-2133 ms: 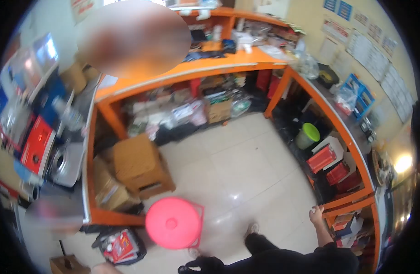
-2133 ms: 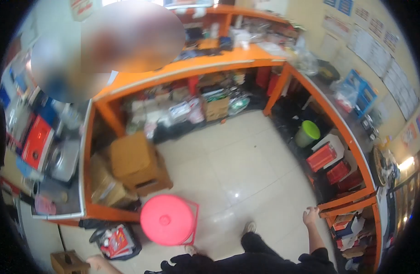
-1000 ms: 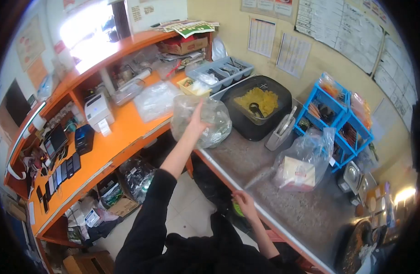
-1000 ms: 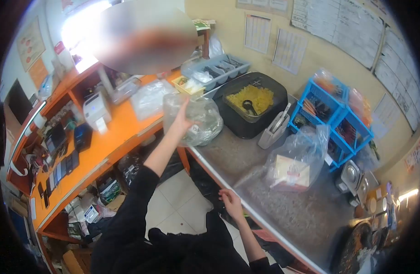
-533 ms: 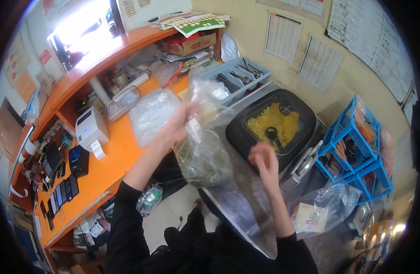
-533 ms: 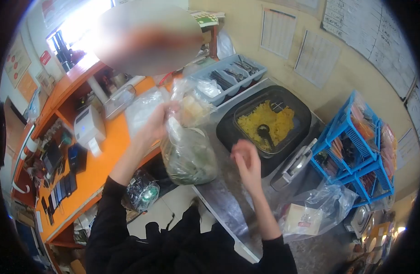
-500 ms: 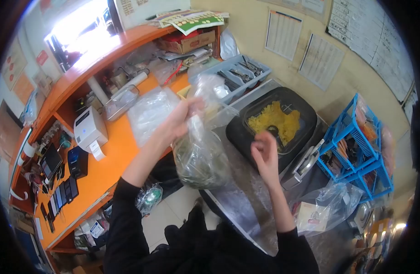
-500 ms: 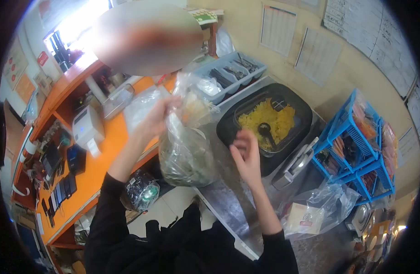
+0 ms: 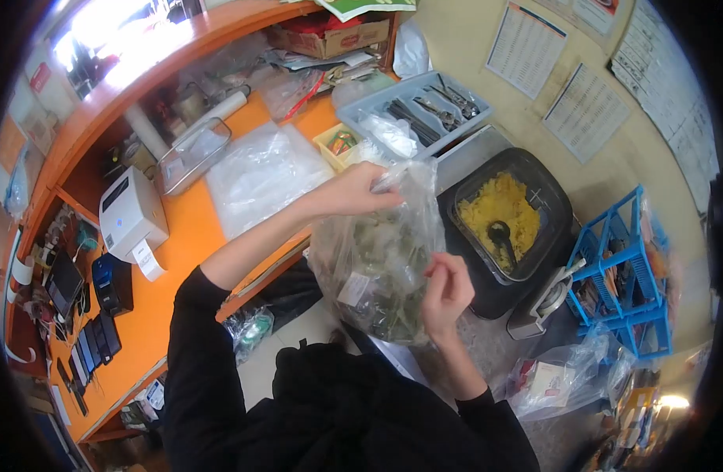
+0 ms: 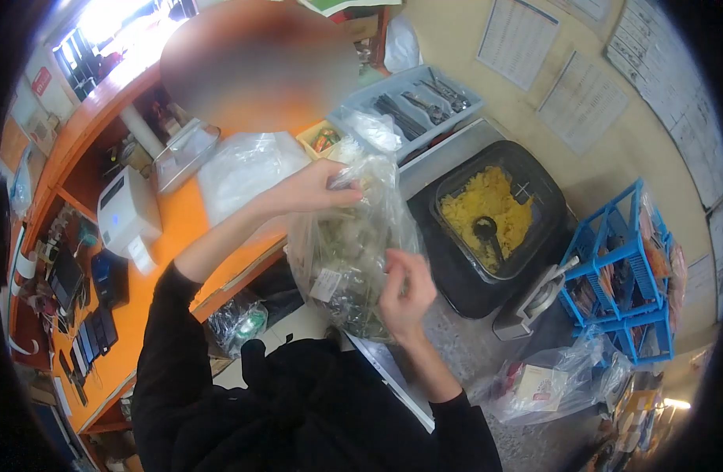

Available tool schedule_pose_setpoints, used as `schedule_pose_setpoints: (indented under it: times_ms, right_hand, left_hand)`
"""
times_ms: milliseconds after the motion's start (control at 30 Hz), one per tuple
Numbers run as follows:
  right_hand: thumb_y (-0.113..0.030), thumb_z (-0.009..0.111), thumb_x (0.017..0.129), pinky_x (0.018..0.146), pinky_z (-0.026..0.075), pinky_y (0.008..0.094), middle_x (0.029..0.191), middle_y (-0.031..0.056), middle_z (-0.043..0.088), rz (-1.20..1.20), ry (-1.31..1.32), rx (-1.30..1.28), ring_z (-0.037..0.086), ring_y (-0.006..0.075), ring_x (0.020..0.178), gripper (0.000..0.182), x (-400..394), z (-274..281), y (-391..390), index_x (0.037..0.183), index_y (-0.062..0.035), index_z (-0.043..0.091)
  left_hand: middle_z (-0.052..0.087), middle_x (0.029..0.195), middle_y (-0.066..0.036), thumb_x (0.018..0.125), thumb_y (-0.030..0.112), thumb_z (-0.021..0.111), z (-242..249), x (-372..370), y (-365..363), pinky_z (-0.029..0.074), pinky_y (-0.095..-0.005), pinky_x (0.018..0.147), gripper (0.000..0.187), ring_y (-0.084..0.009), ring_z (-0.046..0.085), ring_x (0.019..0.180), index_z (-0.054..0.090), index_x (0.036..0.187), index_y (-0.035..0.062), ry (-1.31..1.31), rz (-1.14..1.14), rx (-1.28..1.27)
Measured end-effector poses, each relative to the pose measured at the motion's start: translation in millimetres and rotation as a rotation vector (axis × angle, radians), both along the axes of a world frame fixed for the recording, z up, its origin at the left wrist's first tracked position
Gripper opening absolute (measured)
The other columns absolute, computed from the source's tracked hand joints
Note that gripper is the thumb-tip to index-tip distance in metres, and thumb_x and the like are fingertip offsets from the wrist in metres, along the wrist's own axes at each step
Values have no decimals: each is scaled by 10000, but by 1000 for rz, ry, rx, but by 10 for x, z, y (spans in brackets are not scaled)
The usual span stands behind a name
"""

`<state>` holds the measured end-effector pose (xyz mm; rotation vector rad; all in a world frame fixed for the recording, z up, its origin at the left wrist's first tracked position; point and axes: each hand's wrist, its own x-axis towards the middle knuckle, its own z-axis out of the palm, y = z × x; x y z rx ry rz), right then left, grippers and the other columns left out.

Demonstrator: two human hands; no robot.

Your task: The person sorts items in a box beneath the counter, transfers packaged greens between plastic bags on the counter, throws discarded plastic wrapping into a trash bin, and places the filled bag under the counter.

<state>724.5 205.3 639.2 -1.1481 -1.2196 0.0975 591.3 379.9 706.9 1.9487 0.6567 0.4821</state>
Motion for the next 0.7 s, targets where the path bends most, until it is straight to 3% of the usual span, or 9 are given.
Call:
schedule_pose_setpoints:
  times_ms: [67,100,233,333,400,467,533,600,700]
  right_hand:
    - [91,465,789,551,437,226,770,116,564,114,-207,37,543,137,599,159,-119,86,102,906,38,559]
    - [110,482,754,660,478,288,869,154,581,221,-197,-124,592,219,752,212,-173,158,105,940,39,555]
    - [-32,542,792,847,404,394,957,173,569,281,-570,-254,549,287,930,239,-264,164,465,1019,41,530]
    - [-217,546,830,927,326,444,959,193,567,218,-917,-402,530,318,965,340,-265,-35,600,1062,30,517]
    - [-332,516,845,939,296,459,886,204,587,242,-1093,-489,563,323,898,425,-142,-175,566,1073,27,503]
    - [-356,501,849,867,358,454,797,203,595,465,-1266,-766,581,339,807,413,-93,-14,554,1055,3,507]
    - [-362,494,854,757,416,454,700,194,593,679,-1318,-954,586,357,713,374,-51,120,511,1001,-20,526]
    - [-345,497,856,634,448,457,649,182,587,812,-1280,-953,580,369,671,320,-72,157,444,896,-35,566]
    - [-314,508,851,591,452,456,633,180,582,719,-1180,-928,579,371,662,299,-86,168,271,785,-34,589]
  left_hand:
    - [566,818,-61,749,177,637,-150,-72,124,430,-279,744,275,-175,552,802,540,950,17,-56,-37,194]
    - [558,899,-86,731,134,632,-139,-106,138,426,-291,780,327,-197,547,861,512,1012,17,-130,-13,246]
    - [400,1194,-153,689,77,660,30,-260,24,371,-364,903,574,-267,433,1090,382,1190,50,-273,131,415]
    - [327,1222,-209,667,99,668,-136,-348,-244,313,-427,950,625,-353,360,1123,352,1202,28,-152,505,878]
    - [323,1180,-243,657,150,688,-508,-343,-547,267,-457,968,628,-399,321,1117,352,1165,-4,-110,632,869]
    - [333,1146,-247,670,189,685,-937,-301,-786,268,-475,954,586,-407,317,1102,365,1113,-20,-167,708,740]
    - [393,1131,-231,712,155,633,-1145,-223,-973,349,-472,856,514,-401,392,1068,352,1130,49,-73,831,564]
    - [481,1004,-225,744,133,598,-1289,-153,-1052,407,-444,740,447,-367,512,932,360,1115,59,-171,693,-149]
    - [525,802,-171,783,58,541,-1401,-108,-1018,432,-381,630,285,-334,572,762,405,1032,33,-367,779,257]
